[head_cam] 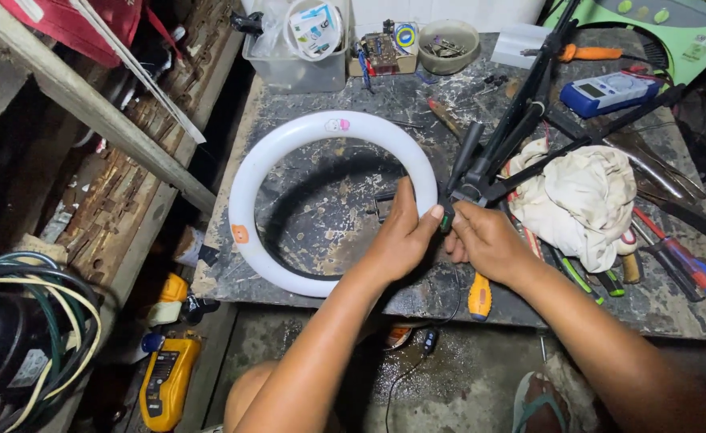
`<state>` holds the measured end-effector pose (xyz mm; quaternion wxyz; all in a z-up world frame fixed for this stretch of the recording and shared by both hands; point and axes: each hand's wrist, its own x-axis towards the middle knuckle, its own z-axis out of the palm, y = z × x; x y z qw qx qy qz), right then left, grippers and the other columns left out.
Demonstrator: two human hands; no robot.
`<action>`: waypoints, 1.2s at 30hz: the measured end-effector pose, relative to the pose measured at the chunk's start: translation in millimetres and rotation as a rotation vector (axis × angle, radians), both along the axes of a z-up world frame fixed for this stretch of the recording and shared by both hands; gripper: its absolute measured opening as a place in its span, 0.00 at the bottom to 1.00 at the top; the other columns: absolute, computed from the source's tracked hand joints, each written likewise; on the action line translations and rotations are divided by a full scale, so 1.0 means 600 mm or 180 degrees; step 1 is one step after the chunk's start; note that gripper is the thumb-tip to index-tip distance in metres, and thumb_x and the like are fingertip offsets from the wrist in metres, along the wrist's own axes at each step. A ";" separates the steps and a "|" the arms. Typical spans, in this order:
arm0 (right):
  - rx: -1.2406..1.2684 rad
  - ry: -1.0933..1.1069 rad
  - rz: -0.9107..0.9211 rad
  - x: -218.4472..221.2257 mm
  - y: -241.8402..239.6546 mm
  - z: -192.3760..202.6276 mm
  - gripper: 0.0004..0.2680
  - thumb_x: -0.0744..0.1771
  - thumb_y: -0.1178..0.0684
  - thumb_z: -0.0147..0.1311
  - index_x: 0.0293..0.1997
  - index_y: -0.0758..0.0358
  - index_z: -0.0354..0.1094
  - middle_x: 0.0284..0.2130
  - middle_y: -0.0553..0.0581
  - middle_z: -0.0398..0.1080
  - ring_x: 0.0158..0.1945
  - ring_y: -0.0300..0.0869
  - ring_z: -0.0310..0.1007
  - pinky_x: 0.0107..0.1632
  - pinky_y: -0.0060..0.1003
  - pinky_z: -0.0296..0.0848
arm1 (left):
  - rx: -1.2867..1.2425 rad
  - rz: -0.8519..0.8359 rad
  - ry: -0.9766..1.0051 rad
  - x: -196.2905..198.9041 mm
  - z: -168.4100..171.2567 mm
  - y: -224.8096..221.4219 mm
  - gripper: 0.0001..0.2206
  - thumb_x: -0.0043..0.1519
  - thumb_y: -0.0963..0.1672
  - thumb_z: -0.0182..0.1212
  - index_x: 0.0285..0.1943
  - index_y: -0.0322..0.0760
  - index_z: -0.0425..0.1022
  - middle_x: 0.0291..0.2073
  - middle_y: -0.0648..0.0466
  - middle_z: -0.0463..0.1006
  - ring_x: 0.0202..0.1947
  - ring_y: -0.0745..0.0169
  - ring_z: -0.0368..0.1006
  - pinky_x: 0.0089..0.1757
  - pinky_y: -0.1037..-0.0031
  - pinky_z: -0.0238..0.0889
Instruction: Securing a ring light onto a tripod mount by aligning the connector and tightening the assembly.
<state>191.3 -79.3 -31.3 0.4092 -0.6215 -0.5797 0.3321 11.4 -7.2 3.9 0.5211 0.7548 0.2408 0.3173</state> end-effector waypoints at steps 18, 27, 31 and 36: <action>-0.0291 0.0880 -0.0700 -0.033 -0.006 0.029 0.10 0.72 0.56 0.38 0.47 0.72 0.67 0.18 0.67 0.71 0.16 0.46 0.71 0.20 0.34 0.69 | -0.0030 0.0307 -0.0004 0.001 0.008 -0.015 0.30 0.58 0.42 0.67 0.63 0.23 0.53 0.43 0.31 0.73 0.49 0.33 0.73 0.48 0.48 0.65; -0.0420 0.1062 -0.0839 -0.033 0.007 0.015 0.11 0.72 0.55 0.40 0.38 0.68 0.69 0.10 0.59 0.60 0.08 0.42 0.60 0.15 0.31 0.61 | 0.0037 0.0108 -0.0029 -0.003 0.013 -0.014 0.30 0.60 0.42 0.65 0.64 0.21 0.52 0.46 0.31 0.69 0.52 0.32 0.69 0.53 0.44 0.61; -0.0419 0.0873 -0.0776 -0.037 -0.001 0.026 0.12 0.73 0.55 0.36 0.39 0.70 0.69 0.12 0.61 0.64 0.11 0.44 0.64 0.18 0.34 0.65 | 0.0163 -0.0037 0.0106 -0.012 0.017 -0.007 0.28 0.63 0.45 0.61 0.64 0.20 0.51 0.47 0.35 0.65 0.55 0.32 0.66 0.56 0.44 0.58; -0.0299 0.0727 -0.0605 -0.032 -0.002 0.020 0.12 0.73 0.55 0.36 0.43 0.68 0.69 0.15 0.61 0.68 0.16 0.45 0.71 0.22 0.35 0.71 | 0.0636 -0.0050 0.0503 -0.022 0.025 -0.005 0.21 0.66 0.43 0.56 0.60 0.21 0.54 0.46 0.38 0.62 0.53 0.29 0.67 0.53 0.50 0.63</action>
